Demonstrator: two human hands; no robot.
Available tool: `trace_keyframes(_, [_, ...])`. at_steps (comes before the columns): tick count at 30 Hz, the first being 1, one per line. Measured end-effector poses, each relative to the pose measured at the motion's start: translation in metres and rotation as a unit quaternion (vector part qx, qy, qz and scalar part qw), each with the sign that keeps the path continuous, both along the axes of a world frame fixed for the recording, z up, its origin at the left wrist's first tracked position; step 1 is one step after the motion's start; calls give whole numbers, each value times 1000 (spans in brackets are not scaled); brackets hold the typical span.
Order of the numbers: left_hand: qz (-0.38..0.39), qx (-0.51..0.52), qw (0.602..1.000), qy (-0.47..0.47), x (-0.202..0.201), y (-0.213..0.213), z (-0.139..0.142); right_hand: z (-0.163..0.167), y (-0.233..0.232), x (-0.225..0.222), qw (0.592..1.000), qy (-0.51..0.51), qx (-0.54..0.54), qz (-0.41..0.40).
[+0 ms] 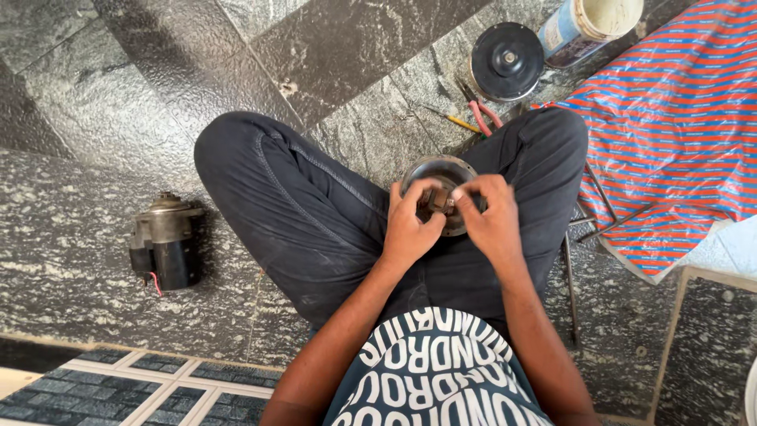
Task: The person sits on the floor and uses a screwdriver to scrape and clean the internal components of a disassembled motor. They manipulate the motor housing and internal parts while working.
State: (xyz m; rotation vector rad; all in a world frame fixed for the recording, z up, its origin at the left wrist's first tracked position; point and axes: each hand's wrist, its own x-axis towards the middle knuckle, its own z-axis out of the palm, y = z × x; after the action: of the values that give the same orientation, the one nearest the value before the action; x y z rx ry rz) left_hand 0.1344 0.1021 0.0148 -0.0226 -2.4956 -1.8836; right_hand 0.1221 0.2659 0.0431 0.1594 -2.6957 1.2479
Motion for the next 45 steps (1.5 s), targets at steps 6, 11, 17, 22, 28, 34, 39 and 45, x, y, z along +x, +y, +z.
trace_keyframes(6, [-7, -8, 1000, -22, -2, -1, 10, 0, 38, -86, 986, 137, 75, -54])
trace_keyframes(11, [-6, -62, 995, -75, -5, -1, 16, -57, 30, -157, 988, 1, 128, 84])
trace_keyframes(17, [6, -73, 996, -57, -5, 0, 11, -111, 0, -180, 904, -113, 405, 80])
trace_keyframes(22, [13, -68, 995, -66, -4, 1, 7, -112, -6, -189, 880, -206, 424, 55])
trace_keyframes(28, [26, -38, 995, -83, -4, 2, 5, -108, 5, -180, 947, -32, 317, 25])
trace_keyframes(34, [17, -19, 995, -93, -7, 1, -1, -100, 20, -180, 997, -59, -43, -32])
trace_keyframes(39, [18, -16, 995, -95, -7, 0, 0, -78, 41, -187, 925, -56, -372, -60])
trace_keyframes(45, [28, -17, 995, -92, -7, 1, -2, -34, 89, -118, 775, 7, -630, -48])
